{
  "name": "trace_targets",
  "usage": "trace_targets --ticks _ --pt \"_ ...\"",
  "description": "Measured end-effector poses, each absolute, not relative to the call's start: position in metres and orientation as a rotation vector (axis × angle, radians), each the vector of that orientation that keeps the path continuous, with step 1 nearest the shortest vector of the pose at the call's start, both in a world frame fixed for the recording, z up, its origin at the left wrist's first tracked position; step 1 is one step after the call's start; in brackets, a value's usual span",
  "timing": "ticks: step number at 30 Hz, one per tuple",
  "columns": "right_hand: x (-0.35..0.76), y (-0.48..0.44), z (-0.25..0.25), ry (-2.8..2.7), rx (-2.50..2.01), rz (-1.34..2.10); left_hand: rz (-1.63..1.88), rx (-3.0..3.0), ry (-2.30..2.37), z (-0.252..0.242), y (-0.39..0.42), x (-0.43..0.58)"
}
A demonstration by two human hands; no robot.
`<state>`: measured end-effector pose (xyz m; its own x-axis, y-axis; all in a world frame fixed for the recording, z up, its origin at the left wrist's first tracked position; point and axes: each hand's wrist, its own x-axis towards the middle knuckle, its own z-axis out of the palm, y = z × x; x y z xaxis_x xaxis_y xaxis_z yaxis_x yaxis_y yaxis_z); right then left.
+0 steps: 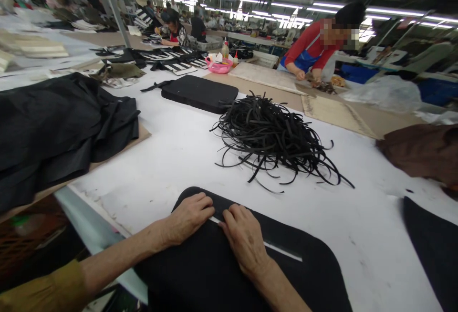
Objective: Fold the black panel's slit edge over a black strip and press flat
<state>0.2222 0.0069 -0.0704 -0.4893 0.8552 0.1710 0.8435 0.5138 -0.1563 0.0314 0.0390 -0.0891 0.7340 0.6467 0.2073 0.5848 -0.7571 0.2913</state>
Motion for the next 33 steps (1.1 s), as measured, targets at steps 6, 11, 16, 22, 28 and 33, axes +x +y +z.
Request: trace_targets --ticks 6,11,16,22,28,33 --pt "0.226 0.000 -0.080 -2.572 -1.479 -0.070 0.469 2.737 0.974 -0.087 0.038 0.030" --pt "0.257 -0.013 -0.078 -2.573 -1.544 -0.122 0.520 2.739 0.965 -0.087 0.040 0.030" --pt "0.283 -0.024 -0.077 -2.417 -1.606 -0.061 0.597 2.651 0.944 -0.089 0.043 0.029" --pt "0.297 -0.025 -0.073 -2.278 -1.638 0.175 0.560 2.548 0.951 -0.086 0.047 0.029" --pt "0.299 -0.021 -0.073 -2.236 -1.681 0.240 0.541 2.482 0.982 -0.082 0.049 0.032" --pt "0.300 -0.020 -0.075 -2.225 -1.669 0.230 0.576 2.455 0.992 -0.084 0.050 0.033"
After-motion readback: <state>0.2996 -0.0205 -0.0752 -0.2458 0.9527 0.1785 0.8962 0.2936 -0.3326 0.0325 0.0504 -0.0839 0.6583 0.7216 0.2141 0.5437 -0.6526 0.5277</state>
